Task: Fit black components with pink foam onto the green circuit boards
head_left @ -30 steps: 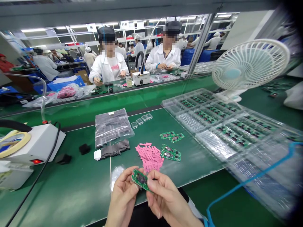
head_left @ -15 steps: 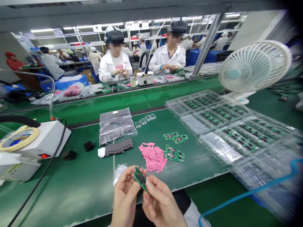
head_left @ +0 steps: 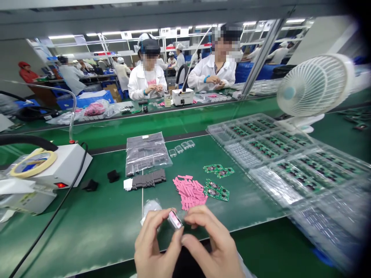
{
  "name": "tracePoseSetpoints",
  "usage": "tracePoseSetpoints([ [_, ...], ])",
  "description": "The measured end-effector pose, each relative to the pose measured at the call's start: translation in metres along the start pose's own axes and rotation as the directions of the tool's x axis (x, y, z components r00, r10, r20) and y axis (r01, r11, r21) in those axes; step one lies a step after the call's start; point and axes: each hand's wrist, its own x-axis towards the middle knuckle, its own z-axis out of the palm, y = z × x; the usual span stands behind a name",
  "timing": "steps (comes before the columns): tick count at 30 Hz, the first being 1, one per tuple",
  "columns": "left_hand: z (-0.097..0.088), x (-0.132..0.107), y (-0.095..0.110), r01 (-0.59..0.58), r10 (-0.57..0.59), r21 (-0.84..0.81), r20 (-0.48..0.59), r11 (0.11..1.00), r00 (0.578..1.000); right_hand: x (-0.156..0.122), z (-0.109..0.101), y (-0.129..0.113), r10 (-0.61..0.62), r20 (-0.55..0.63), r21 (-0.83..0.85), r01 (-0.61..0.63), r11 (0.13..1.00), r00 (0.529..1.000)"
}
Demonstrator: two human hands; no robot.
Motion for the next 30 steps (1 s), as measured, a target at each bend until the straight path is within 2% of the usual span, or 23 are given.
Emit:
tracePoseSetpoints([
  [2, 0.0, -0.003, -0.004, -0.078, 0.078, 0.068, 0.004, 0.995, 0.997, 0.002, 0.0, -0.004, -0.135, 0.019, -0.106, 0.137, 0.985, 0.991],
  [4, -0.004, -0.003, -0.008, -0.109, 0.107, 0.109, 0.032, 0.988, 0.994, 0.004, 0.0, -0.004, -0.178, 0.052, -0.186, 0.185, 0.965, 0.983],
  [7, -0.015, 0.003, -0.011, -0.101, 0.081, 0.093, 0.2, 0.99, 0.976, 0.005, -0.004, -0.001, -0.167, 0.143, -0.254, 0.2, 0.946, 0.975],
  [9, -0.022, 0.009, -0.01, -0.074, 0.052, 0.055, 0.333, 0.996, 0.942, 0.006, -0.01, 0.0, -0.156, 0.212, -0.268, 0.211, 0.94, 0.965],
  [11, -0.026, 0.015, -0.009, -0.033, 0.02, 0.025, 0.404, 0.999, 0.915, 0.006, -0.015, 0.0, -0.153, 0.265, -0.273, 0.226, 0.935, 0.952],
  [14, -0.026, 0.017, -0.009, 0.017, -0.019, 0.008, 0.41, 1.0, 0.912, 0.006, -0.018, 0.001, -0.17, 0.291, -0.271, 0.251, 0.929, 0.942],
  [17, -0.024, 0.015, -0.011, 0.011, -0.02, 0.026, 0.364, 1.0, 0.931, 0.007, -0.017, 0.005, -0.194, 0.293, -0.235, 0.267, 0.935, 0.936],
  [19, -0.024, 0.015, -0.013, 0.001, -0.012, 0.032, 0.347, 0.999, 0.938, 0.009, -0.015, 0.01, -0.173, 0.286, -0.164, 0.226, 0.96, 0.942],
  [22, -0.024, 0.018, -0.014, -0.012, 0.001, 0.028, 0.347, 1.0, 0.938, 0.013, -0.012, 0.02, -0.077, 0.214, 0.002, 0.078, 0.997, 0.974],
  [25, -0.022, 0.023, -0.012, -0.032, 0.012, 0.051, 0.354, 0.998, 0.935, 0.015, -0.011, 0.03, 0.017, 0.175, 0.158, -0.045, 0.986, 0.984],
  [30, -0.018, 0.027, -0.01, -0.194, 0.135, 0.117, 0.39, 0.974, 0.911, 0.016, -0.012, 0.037, 0.035, 0.22, 0.223, -0.085, 0.971, 0.975],
])
